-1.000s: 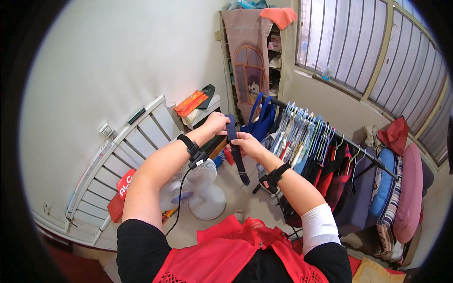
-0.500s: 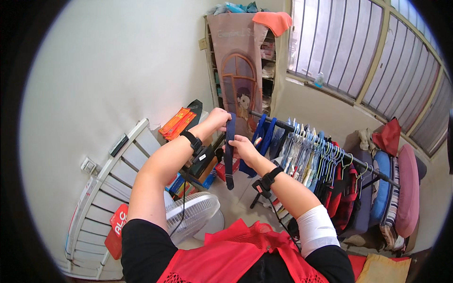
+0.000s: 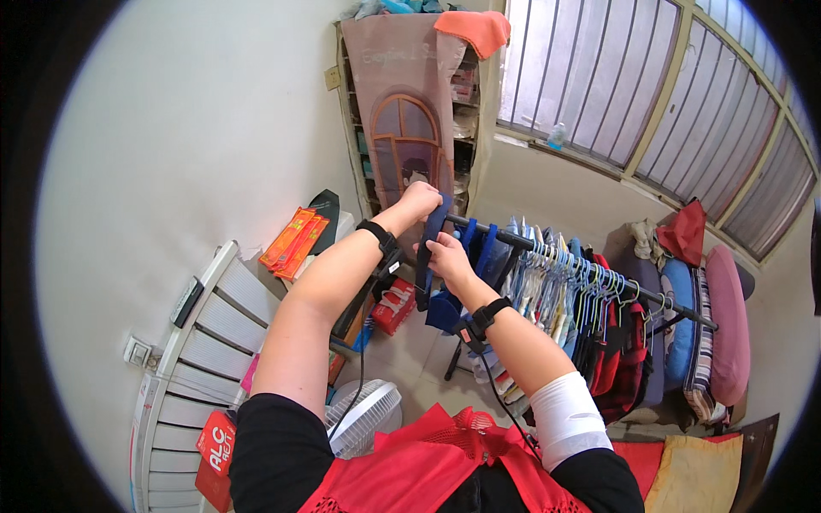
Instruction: The person hangs a black top, a striped sweater, a black hoodie, a red plaid shirt, a red jacket, and a blue bag onto a clothing rack using hangers.
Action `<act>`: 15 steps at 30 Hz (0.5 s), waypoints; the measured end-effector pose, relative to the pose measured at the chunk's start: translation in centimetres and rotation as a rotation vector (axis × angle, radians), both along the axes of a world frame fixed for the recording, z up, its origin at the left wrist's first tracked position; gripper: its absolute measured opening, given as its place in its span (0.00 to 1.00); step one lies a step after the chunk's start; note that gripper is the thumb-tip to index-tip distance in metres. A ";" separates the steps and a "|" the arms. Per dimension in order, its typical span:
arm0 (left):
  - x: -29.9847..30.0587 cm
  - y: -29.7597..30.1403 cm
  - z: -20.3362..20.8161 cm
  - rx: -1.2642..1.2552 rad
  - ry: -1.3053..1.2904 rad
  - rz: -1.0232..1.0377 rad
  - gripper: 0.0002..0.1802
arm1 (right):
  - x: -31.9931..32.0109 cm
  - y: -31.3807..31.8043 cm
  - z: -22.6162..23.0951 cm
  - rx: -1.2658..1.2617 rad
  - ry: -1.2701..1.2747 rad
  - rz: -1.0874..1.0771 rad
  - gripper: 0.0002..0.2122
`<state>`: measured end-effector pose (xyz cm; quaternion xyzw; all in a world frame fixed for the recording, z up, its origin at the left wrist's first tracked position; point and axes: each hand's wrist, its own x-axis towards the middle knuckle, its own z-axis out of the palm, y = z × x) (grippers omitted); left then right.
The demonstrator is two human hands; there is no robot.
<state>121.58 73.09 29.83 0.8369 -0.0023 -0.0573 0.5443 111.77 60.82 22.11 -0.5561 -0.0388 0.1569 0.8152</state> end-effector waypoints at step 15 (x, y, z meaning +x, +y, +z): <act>2.0 -4.7 -5.2 0.237 -0.035 -0.171 0.20 | -0.8 -4.5 -2.0 -0.118 0.135 -0.227 0.07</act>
